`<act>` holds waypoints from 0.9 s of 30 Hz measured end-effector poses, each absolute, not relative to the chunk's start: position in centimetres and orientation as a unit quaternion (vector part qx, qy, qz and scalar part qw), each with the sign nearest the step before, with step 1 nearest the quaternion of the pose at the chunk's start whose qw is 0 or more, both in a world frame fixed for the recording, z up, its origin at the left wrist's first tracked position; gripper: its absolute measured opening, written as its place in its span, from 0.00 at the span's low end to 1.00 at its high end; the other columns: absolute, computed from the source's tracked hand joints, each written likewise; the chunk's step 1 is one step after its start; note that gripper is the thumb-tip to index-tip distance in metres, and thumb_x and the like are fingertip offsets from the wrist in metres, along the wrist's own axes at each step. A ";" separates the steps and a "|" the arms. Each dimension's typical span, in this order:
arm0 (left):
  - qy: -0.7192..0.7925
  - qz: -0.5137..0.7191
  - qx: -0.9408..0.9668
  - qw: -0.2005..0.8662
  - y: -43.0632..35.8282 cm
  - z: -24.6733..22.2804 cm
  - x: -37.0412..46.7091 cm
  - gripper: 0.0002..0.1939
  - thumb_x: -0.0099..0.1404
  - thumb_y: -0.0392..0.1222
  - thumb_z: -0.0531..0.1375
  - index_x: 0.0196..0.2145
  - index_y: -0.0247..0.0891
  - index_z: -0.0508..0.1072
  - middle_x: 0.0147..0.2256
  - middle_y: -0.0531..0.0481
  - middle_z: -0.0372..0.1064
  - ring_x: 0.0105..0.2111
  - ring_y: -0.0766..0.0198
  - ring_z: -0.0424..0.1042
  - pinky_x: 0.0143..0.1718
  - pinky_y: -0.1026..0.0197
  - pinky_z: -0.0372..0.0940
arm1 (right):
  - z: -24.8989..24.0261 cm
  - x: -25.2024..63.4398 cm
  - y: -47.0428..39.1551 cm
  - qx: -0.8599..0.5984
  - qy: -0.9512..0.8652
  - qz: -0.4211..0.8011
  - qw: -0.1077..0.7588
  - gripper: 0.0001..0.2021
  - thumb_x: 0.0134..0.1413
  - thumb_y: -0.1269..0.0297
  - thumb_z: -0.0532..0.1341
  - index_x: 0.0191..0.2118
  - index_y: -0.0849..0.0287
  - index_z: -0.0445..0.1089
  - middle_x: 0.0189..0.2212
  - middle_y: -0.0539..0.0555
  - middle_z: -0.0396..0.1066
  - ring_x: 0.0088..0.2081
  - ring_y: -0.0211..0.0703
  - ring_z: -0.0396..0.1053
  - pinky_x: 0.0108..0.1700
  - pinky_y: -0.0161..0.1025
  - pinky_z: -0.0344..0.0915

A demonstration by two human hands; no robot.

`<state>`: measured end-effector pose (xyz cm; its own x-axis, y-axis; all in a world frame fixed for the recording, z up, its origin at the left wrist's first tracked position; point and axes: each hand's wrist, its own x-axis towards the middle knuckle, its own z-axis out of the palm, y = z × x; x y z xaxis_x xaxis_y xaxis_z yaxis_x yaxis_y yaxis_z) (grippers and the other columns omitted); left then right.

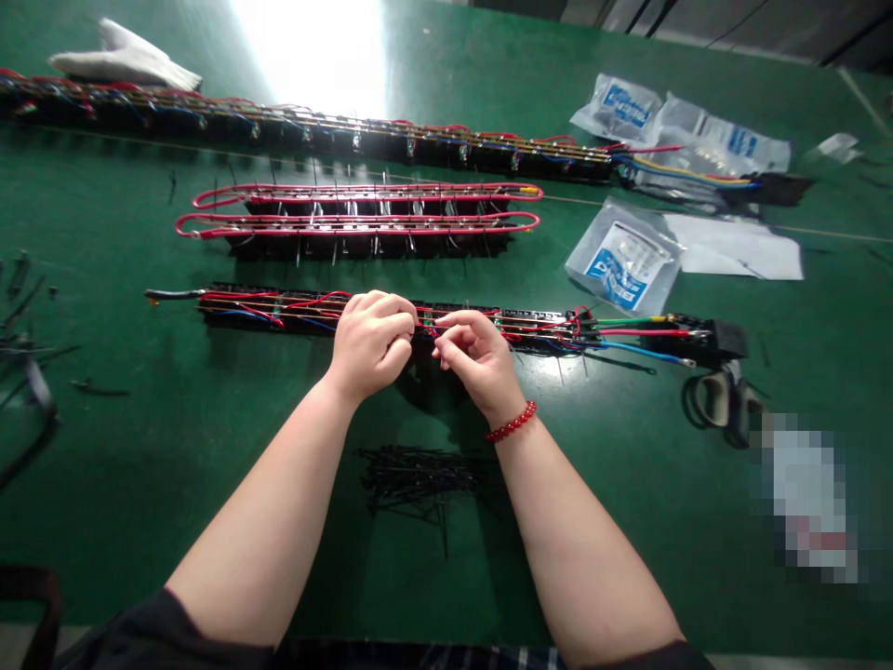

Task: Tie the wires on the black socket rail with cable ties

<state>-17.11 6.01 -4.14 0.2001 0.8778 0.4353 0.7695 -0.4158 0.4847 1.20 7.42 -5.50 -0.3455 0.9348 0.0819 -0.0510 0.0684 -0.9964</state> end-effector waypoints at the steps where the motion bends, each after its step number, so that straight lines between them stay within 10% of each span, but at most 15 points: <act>1: 0.533 0.335 0.773 0.078 6.0 -4.1 -17.1 0.11 0.62 0.37 0.52 0.24 0.41 0.70 0.39 0.51 0.77 0.40 0.56 0.69 0.47 0.49 0.60 | -5.5 1.2 7.4 -0.373 -0.590 0.570 0.433 0.11 0.57 0.58 0.66 0.45 0.53 0.70 0.26 0.45 0.70 0.27 0.35 0.68 0.30 0.34 0.65; 27: 0.528 0.316 0.786 0.061 5.9 -4.0 -17.1 0.07 0.62 0.38 0.57 0.28 0.43 0.75 0.40 0.51 0.76 0.42 0.56 0.69 0.46 0.49 0.59 | -5.8 1.2 7.6 -0.385 -0.608 0.562 0.407 0.11 0.55 0.55 0.67 0.39 0.56 0.74 0.31 0.49 0.74 0.31 0.36 0.71 0.32 0.35 0.67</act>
